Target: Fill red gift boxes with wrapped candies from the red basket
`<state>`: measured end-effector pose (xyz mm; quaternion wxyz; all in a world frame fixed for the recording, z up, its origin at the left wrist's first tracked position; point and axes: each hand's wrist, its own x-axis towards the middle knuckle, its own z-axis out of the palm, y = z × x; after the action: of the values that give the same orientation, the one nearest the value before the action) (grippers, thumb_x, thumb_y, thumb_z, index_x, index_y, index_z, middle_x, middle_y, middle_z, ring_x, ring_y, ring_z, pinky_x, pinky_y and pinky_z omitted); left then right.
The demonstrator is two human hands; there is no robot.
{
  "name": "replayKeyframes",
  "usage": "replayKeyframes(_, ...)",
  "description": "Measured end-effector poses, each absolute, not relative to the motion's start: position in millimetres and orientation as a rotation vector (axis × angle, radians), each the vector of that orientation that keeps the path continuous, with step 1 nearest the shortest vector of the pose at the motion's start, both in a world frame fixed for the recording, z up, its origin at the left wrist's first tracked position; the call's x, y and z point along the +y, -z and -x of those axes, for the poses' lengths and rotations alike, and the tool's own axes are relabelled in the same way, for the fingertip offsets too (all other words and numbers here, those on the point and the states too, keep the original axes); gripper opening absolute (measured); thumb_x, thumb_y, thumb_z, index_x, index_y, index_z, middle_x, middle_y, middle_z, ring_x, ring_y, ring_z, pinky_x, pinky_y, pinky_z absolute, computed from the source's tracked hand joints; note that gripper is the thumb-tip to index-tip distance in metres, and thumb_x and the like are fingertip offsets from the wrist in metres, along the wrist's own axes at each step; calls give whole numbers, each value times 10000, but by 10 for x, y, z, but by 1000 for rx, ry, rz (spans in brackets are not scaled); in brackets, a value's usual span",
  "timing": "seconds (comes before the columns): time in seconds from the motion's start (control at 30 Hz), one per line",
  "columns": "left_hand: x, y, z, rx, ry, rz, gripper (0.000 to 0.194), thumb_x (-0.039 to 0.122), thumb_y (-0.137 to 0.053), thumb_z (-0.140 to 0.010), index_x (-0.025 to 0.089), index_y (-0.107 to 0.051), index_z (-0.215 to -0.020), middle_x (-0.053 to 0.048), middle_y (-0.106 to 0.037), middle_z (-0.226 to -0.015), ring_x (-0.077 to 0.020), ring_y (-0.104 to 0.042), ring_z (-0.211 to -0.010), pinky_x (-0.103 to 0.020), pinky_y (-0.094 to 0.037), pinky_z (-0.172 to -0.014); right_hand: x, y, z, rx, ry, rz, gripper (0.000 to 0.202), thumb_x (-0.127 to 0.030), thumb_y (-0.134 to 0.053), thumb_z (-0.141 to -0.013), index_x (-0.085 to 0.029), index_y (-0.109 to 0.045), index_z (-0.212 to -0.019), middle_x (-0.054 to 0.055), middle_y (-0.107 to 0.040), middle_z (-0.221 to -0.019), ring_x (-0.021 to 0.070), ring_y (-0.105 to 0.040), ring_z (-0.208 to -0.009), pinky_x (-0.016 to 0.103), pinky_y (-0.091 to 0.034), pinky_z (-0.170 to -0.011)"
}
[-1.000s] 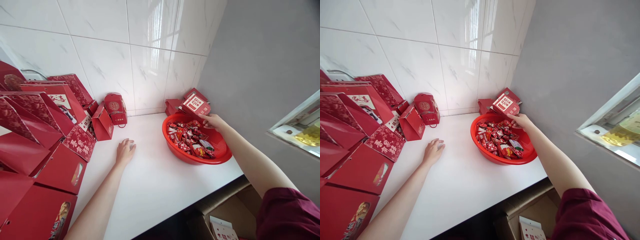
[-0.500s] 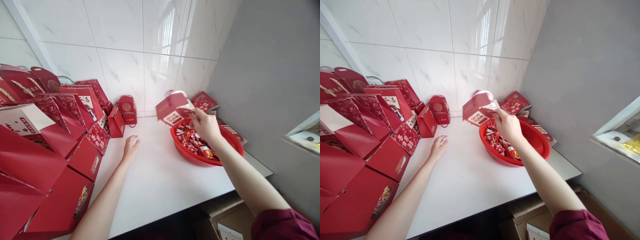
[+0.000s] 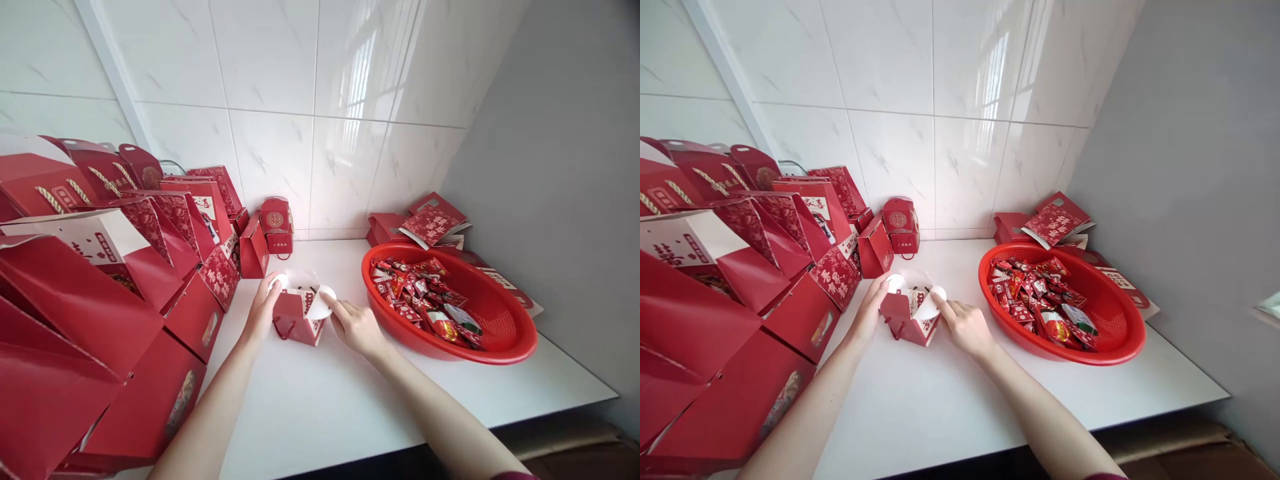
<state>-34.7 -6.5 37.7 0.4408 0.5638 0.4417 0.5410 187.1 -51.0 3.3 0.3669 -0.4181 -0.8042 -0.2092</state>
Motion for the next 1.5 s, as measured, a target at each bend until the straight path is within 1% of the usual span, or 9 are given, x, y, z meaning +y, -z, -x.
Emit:
replayKeyframes(0.23,-199,-479,332,1082,-1296,-1571,557,236,-533,-762,232,-515,-1319,-40,-582,-1341,-266,-535,-1243,-354,-444,-1029,-708,-7,-1830,-2282,284,876,436,-239,-376,-948,-99,-567,-1314,13,-630,-616,146,-546,-499,280,-375,-525)
replayKeyframes(0.4,-154,-423,366,892,-1294,-1607,613,199,-417,-650,181,-507,-1256,-50,-564,-1361,-282,-553,-1205,-383,-481,-990,-745,-115,-1830,-2109,-232,1179,467,-338,-263,-1045,-199,-692,-1170,-15,-625,-571,108,-561,-493,228,-387,-551)
replayKeyframes(0.53,-142,-385,374,944,-1202,-1712,514,206,-395,-607,179,-564,-1092,-39,-546,-1377,-276,-588,-1123,-370,-511,-909,-711,-370,-1787,-2019,13,1569,300,-438,-504,-970,-247,-732,-1018,7,-693,-697,149,-627,-579,244,-342,-507)
replayKeyframes(0.67,-164,-354,380,1058,-1053,-1881,499,198,-404,-657,206,-599,-1116,-22,-646,-1203,-235,-632,-941,-332,-523,-790,-631,-698,-1611,-2144,239,1729,356,-464,-574,-920,-234,-636,-1184,83,-714,-1000,223,-690,-716,268,-352,-491)
replayKeyframes(0.83,-204,-345,342,1188,-1029,-2101,490,160,-418,-756,218,-634,-1191,-13,-660,-1228,-234,-618,-1097,-323,-497,-929,-415,-830,-1457,-2261,17,2017,194,-257,-647,-852,-158,-652,-1018,126,-725,-854,268,-703,-739,289,-421,-552)
replayKeyframes(1.0,-205,-370,329,1321,-1070,-2220,506,150,-489,-779,233,-635,-1256,-2,-654,-1273,-229,-621,-1145,-322,-485,-1012,-415,-916,-1683,-1978,-80,1765,113,-335,-581,-898,-264,-667,-920,31,-732,-801,222,-685,-696,265,-414,-531)
replayKeyframes(1.2,-252,-466,367,1355,-1197,-2295,475,143,-511,-804,256,-654,-1243,2,-661,-1262,-237,-615,-1168,-339,-481,-1028,-644,-864,-1982,-1559,-87,1270,173,-376,-529,-952,-228,-618,-938,21,-710,-789,147,-652,-596,247,-513,-566)
replayKeyframes(1.33,-252,-490,394,1360,-1219,-2275,470,165,-498,-840,254,-607,-1288,-6,-625,-1311,-229,-578,-1218,-336,-450,-1063,-695,-635,-2048,-1587,308,1012,103,-249,-557,-936,-258,-633,-1004,32,-735,-815,158,-670,-610,282,-549,-578)
replayKeyframes(1.5,-192,-454,437,1446,-1094,-2156,525,279,-545,-865,243,-489,-1386,-71,-475,-1447,-295,-453,-1343,-428,-405,-1108,-800,-529,-2035,-1954,686,627,339,-128,-617,-885,-322,-647,-1162,3,-759,-1001,153,-720,-750,254,-549,-579)
